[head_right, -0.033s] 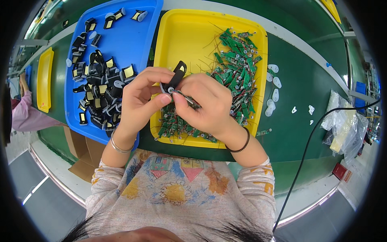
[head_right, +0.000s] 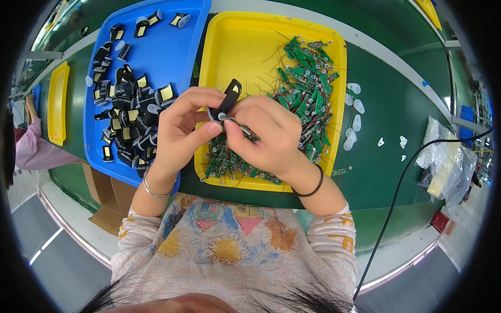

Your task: The person repeatedly picks up small black plastic components from a blue tray and green circuit boards from a yellow tray. They insert the circuit boards into the plastic housings by hand, then place the assembled units back into the blue tray. The process is continuous and repetitive throughout the clip.

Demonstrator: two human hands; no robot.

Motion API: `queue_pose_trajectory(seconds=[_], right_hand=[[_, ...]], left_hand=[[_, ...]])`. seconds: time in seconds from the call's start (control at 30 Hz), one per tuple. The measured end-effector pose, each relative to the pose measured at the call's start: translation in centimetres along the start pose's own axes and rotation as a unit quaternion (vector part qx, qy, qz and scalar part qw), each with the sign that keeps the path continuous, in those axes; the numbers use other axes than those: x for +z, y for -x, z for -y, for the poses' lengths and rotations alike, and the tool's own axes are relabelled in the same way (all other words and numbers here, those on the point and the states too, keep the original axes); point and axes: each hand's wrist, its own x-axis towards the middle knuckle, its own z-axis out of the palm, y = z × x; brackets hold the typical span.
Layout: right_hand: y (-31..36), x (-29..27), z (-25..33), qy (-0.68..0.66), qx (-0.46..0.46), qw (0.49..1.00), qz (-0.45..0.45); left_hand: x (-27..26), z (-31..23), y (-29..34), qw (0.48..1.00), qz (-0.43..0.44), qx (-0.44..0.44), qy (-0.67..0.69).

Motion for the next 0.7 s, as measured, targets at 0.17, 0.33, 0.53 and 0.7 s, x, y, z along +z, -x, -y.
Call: queue_pose_trajectory(seconds=[0.17,0.33,0.53,0.7], right_hand=[[0.09,0.33,0.0,0.055,-0.054,0.997,-0.03],[0.25,0.4,-0.18,0.061,-0.084,0.994,-0.036],[0.46,0.52,-0.06,0.071,-0.101,0.992,-0.03],[0.5,0.64,0.17,0.086,-0.13,0.988,-0.021]], left_hand=[[0.18,-0.02,0.1,1.0,-0.007,-0.001,0.009],[0.48,0.08,0.25,1.0,-0.017,-0.004,0.015],[0.67,0.16,0.5,1.0,-0.012,0.004,0.021],[0.85,0.59,0.56,0.998,-0.018,0.057,0.024]])
